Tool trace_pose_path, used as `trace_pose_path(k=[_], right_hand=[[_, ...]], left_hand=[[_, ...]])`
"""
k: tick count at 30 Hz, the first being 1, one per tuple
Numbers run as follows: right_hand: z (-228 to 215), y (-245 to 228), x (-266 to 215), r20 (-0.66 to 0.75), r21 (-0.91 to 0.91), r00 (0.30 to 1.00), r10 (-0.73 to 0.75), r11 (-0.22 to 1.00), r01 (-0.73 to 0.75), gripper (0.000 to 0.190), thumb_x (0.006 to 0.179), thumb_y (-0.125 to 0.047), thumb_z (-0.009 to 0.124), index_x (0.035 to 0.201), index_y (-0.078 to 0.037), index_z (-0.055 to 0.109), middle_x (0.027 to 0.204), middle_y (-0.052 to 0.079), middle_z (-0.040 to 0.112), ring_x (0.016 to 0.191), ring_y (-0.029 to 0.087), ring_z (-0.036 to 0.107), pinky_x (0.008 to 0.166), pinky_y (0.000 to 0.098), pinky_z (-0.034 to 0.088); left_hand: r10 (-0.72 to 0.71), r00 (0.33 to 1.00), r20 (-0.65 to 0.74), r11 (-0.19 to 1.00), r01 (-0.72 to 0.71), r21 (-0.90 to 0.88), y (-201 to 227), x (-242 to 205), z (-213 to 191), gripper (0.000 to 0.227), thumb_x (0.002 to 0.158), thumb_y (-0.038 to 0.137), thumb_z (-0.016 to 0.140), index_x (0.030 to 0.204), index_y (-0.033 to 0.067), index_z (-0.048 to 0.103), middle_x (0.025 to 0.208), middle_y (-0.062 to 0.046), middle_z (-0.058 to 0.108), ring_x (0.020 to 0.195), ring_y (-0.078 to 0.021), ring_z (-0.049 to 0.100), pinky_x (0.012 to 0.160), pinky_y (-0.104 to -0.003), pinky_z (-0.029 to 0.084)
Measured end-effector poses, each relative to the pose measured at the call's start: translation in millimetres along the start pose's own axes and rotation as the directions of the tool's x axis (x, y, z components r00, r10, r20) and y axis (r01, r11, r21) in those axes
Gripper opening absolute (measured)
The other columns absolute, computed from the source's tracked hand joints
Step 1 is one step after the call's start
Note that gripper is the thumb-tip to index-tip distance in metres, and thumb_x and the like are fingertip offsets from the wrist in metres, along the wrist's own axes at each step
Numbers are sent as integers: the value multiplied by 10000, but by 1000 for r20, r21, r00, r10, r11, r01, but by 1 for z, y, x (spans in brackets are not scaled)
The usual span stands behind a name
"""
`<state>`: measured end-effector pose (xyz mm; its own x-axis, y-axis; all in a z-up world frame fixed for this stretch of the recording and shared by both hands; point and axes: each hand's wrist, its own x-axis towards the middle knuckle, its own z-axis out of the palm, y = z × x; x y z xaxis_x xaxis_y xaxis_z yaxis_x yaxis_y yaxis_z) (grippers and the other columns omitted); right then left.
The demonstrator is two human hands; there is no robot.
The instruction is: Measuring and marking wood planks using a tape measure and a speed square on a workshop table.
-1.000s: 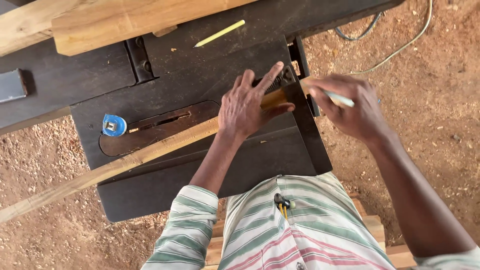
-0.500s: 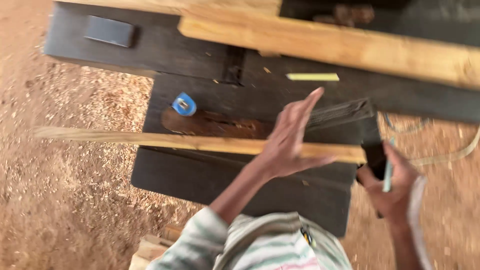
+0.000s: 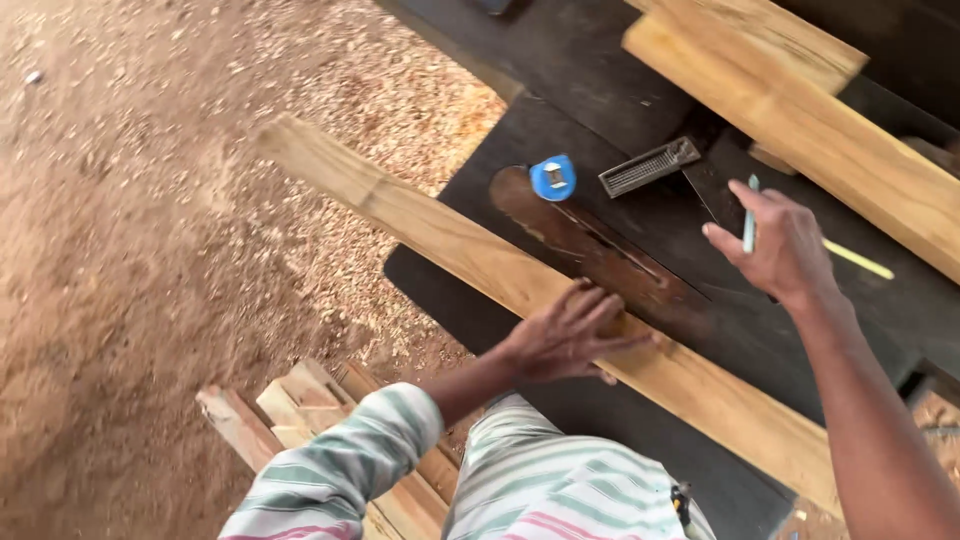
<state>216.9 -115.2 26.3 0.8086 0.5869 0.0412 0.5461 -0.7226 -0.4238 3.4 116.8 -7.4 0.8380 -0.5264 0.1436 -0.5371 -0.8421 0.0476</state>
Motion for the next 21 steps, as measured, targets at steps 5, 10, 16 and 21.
trace_pose_path(k=[5,10,16,21], right_hand=[[-20,-55,-45,-57,10,998,-32,999,32,629,853,-521,769,1337,-127,687,1311,153,711,1209,356,685,991,487,549],[9,-41,-131,225,-96,971,77,994,-57,1095,539,-651,845,1483,-180,550,1392,163,633,1231,378,641,973,488,543],[22,-17,-192,173,-241,926,337,926,-292,1015,530,-640,847,1432,-283,546,1416,67,610,1326,313,572,1120,486,465],[20,8,-210,122,-245,909,400,899,-363,1043,534,-655,850,1455,-274,543,1459,71,596,1357,314,542,1170,501,421]], left_hand=[[-9,1000,-28,1000,9,-20,8,-4,7,1017,765,831,539,1610,417,156,1481,-189,501,1417,-349,484,1211,-519,370],[35,999,-8,991,-36,-129,16,24,15,941,807,815,538,1595,384,258,1429,-149,523,1383,-320,488,1169,-519,387],[-118,972,-202,935,40,-353,-42,37,16,726,887,442,642,1556,234,451,1469,-81,515,1429,-300,450,1182,-551,395],[-369,907,-201,918,322,-231,-150,38,-9,683,828,447,770,1430,244,518,1394,-180,478,1287,-407,450,997,-616,386]])
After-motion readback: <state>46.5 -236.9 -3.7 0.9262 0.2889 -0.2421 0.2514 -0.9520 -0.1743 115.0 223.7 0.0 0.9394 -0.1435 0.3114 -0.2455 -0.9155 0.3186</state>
